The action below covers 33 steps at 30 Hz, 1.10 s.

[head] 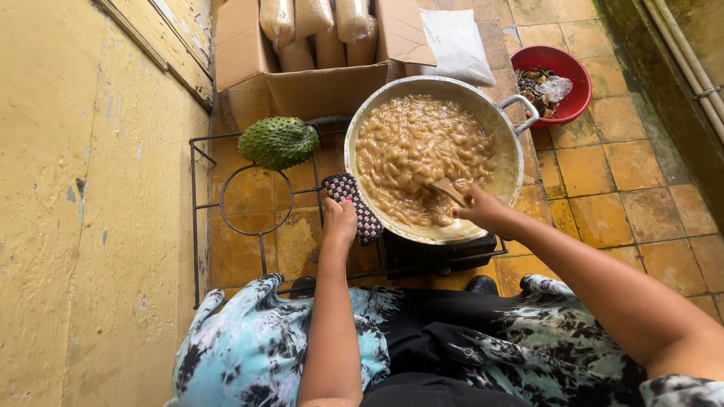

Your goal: Stirring a thick brown mixture in a large pot on a stove using a wooden spoon.

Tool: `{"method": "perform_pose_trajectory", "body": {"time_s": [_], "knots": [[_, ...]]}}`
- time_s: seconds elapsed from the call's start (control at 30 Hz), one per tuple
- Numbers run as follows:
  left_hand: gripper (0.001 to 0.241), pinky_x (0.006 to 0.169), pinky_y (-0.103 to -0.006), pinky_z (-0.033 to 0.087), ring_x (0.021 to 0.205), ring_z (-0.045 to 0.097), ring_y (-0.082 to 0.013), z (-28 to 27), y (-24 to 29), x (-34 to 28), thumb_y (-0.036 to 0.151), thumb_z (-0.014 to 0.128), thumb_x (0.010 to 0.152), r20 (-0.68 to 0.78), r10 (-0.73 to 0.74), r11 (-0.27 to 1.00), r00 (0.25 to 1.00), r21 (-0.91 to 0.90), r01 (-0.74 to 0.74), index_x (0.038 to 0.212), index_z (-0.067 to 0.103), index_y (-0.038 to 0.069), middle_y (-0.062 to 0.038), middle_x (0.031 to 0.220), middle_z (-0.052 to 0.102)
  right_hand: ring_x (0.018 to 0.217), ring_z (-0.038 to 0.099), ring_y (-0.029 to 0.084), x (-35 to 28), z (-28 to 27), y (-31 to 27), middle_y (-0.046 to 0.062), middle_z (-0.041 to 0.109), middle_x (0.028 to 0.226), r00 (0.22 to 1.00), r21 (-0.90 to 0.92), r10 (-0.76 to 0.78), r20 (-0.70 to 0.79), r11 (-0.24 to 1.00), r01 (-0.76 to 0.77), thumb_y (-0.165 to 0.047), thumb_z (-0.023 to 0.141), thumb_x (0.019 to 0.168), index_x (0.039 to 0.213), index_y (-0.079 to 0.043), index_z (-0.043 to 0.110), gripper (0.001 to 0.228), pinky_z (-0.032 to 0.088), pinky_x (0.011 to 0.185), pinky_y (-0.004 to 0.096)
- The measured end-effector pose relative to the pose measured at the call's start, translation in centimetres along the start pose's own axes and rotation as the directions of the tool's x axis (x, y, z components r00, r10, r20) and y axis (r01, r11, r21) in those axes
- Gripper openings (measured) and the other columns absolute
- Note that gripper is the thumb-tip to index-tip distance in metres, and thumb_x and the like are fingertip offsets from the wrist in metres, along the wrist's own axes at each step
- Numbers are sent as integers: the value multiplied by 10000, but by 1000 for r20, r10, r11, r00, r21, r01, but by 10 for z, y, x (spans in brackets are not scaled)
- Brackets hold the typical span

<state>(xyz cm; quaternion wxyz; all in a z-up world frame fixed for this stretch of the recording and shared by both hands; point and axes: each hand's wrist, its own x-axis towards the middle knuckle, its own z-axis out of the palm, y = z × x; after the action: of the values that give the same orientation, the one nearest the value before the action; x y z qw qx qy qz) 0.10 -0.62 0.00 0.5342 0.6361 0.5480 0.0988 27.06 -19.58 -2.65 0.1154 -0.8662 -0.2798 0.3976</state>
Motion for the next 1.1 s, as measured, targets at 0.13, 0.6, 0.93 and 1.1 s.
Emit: {"method": "perform_pose_trajectory", "body": {"time_s": [0.13,0.6,0.93,1.1], "knots": [[464,1001,-589,466,1190,591,-517,1,-7,4,387,399,947,-7,16,1000,1000,-23,-16,1226,424,17,-380,1217,612,378,331,72,-14,-16,-29,32,400,648,992,558,46,120,823,-106,-150,642,992,1372,72,419,494,273,316,203],[433,1012,-556,474,1188,597,-506,19,-26,23,396,418,945,-64,60,998,996,-31,-62,1179,452,33,-334,1239,615,578,592,273,-54,-84,4,283,625,805,995,540,35,-93,842,21,-297,489,1089,1379,84,488,479,492,447,368],[509,1012,-571,459,1237,558,-510,11,-25,20,451,430,935,-13,61,995,998,-82,-62,1207,472,24,-342,1274,608,1101,713,437,-13,-70,53,284,738,1155,977,-387,-136,-167,920,62,-294,680,975,1299,-47,675,408,588,930,526],[488,1011,-567,457,1243,555,-495,30,-59,56,455,455,937,-40,67,991,997,-110,-71,1203,483,47,-331,1279,605,927,769,285,-138,-136,-26,155,784,1023,975,-518,-7,-220,848,-110,-393,616,1005,1273,-150,732,379,588,903,445]]}}
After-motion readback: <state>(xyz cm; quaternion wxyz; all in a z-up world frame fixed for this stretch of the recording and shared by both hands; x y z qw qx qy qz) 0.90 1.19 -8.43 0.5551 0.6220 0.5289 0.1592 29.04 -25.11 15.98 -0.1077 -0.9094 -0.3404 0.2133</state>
